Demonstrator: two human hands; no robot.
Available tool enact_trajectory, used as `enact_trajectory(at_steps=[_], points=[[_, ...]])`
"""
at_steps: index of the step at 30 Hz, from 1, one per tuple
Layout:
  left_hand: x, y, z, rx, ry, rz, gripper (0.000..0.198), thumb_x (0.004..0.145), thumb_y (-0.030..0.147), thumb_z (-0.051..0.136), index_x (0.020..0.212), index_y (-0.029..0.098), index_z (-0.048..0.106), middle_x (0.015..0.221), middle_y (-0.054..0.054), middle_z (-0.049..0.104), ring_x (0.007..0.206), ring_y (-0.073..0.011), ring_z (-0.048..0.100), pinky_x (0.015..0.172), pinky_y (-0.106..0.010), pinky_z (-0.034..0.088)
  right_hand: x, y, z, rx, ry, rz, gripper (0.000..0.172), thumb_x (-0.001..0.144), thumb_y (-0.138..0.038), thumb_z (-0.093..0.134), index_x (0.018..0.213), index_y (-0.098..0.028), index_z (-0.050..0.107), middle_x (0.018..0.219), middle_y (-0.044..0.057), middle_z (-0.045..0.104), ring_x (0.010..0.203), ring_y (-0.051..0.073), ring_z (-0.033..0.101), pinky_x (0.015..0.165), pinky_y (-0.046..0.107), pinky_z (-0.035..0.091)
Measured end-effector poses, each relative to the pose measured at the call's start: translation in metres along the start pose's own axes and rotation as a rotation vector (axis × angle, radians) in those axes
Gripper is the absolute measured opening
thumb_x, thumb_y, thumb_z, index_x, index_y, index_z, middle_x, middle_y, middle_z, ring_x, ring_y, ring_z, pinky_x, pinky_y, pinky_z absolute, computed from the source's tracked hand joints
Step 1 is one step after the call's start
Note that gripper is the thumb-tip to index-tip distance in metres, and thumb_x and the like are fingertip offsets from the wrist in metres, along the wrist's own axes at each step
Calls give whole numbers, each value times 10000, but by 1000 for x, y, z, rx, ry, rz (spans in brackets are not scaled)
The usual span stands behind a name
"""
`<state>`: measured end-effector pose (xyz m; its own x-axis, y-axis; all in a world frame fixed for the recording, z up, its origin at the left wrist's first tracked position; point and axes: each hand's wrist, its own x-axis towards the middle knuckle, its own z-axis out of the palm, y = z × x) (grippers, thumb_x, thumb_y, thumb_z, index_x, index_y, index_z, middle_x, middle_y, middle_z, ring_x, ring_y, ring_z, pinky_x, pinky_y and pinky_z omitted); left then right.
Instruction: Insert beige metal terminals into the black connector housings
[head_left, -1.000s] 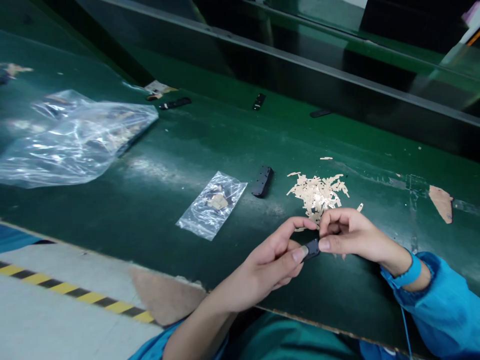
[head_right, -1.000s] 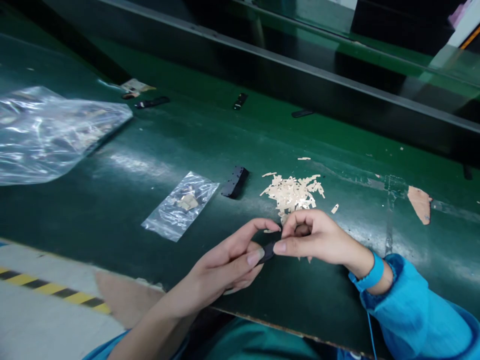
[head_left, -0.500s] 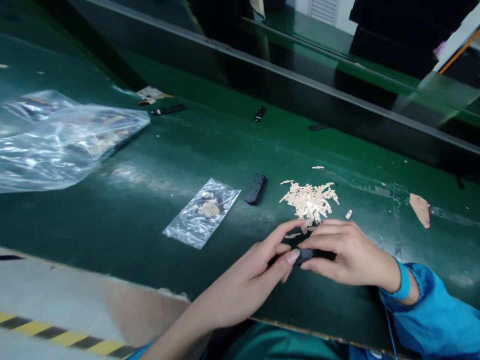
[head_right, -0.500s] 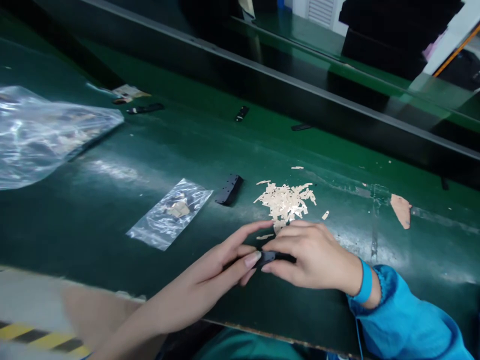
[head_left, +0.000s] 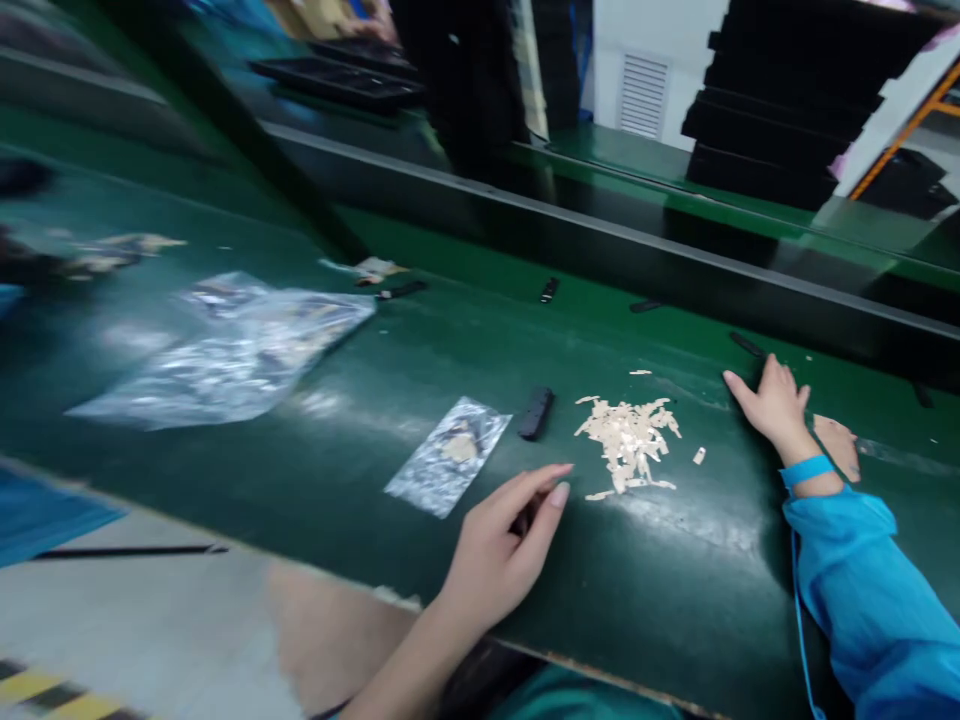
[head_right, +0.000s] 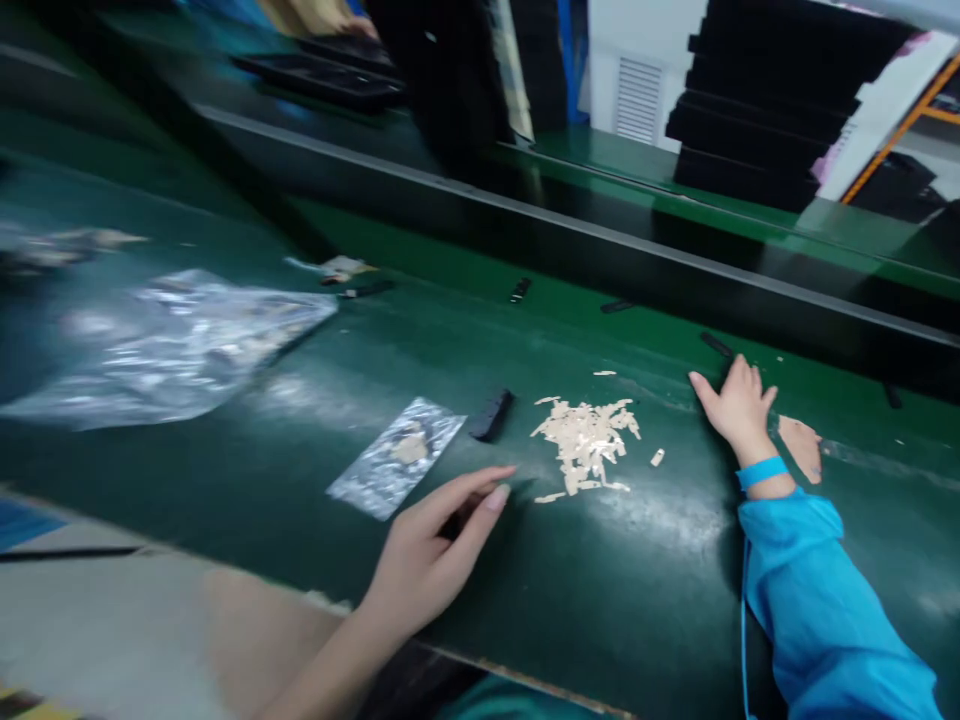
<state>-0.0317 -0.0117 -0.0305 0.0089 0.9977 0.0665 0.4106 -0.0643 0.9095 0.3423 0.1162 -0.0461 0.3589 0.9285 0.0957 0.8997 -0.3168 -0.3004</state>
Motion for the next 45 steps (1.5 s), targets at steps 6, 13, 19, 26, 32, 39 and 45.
enact_trajectory(at_steps=[6, 13, 19, 26, 32, 39, 45], points=[[15, -22, -47, 643, 293, -18, 412, 950, 466, 607, 1241, 198, 720, 1193, -162, 717, 1158, -379, 616, 1014, -501, 441, 3, 21, 10, 79, -13, -36, 975, 921, -700, 459, 1632, -52, 302, 1670, 241, 325, 1565, 478, 202, 1199, 775, 148], [3, -30, -76, 832, 211, -127, 387, 995, 473, 540, 1037, 167, 774, 860, -118, 741, 921, -347, 659, 873, -466, 443, -48, -26, 7, 335, 198, -433, 626, 927, -615, 517, 1308, -141, 666, 1297, 211, 686, 1250, 395, 608, 1116, 574, 453], [-8, -32, -90, 713, -58, 171, 260, 967, 394, 631, 1144, 293, 791, 1249, -48, 754, 1173, -259, 643, 992, -377, 441, -155, -90, 5, 474, -205, -907, 293, 1030, -396, 570, 1199, -207, 717, 1145, 140, 752, 1095, 327, 671, 997, 529, 546], [-9, -47, -82, 645, -18, 260, 295, 1007, 366, 558, 983, 241, 824, 1054, -89, 801, 1060, -282, 653, 911, -413, 431, -192, -106, 5, 149, -421, -981, 628, 1050, -475, 533, 1577, -137, 480, 1651, 145, 412, 1541, 372, 349, 1274, 598, 287], [-3, -40, -73, 582, 40, 241, 349, 982, 381, 533, 826, 217, 799, 915, -92, 811, 954, -303, 665, 814, -403, 407, -152, -97, 6, 140, -372, -768, 687, 1036, -484, 532, 1590, -88, 449, 1658, 195, 377, 1567, 381, 286, 1280, 596, 247], [3, -27, -53, 460, 63, 190, 307, 970, 366, 567, 838, 240, 813, 940, -56, 830, 916, -269, 709, 833, -398, 405, -176, -151, 6, 442, -265, -580, 265, 957, -413, 664, 935, -202, 824, 950, 103, 784, 928, 286, 717, 879, 411, 561], [2, -23, -32, 308, 119, 135, 290, 955, 343, 594, 782, 235, 802, 860, -49, 820, 870, -261, 722, 820, -390, 438, -178, -184, 29, 535, -387, -466, 267, 958, -251, 600, 824, -172, 817, 739, 27, 780, 690, 205, 729, 617, 253, 516]])
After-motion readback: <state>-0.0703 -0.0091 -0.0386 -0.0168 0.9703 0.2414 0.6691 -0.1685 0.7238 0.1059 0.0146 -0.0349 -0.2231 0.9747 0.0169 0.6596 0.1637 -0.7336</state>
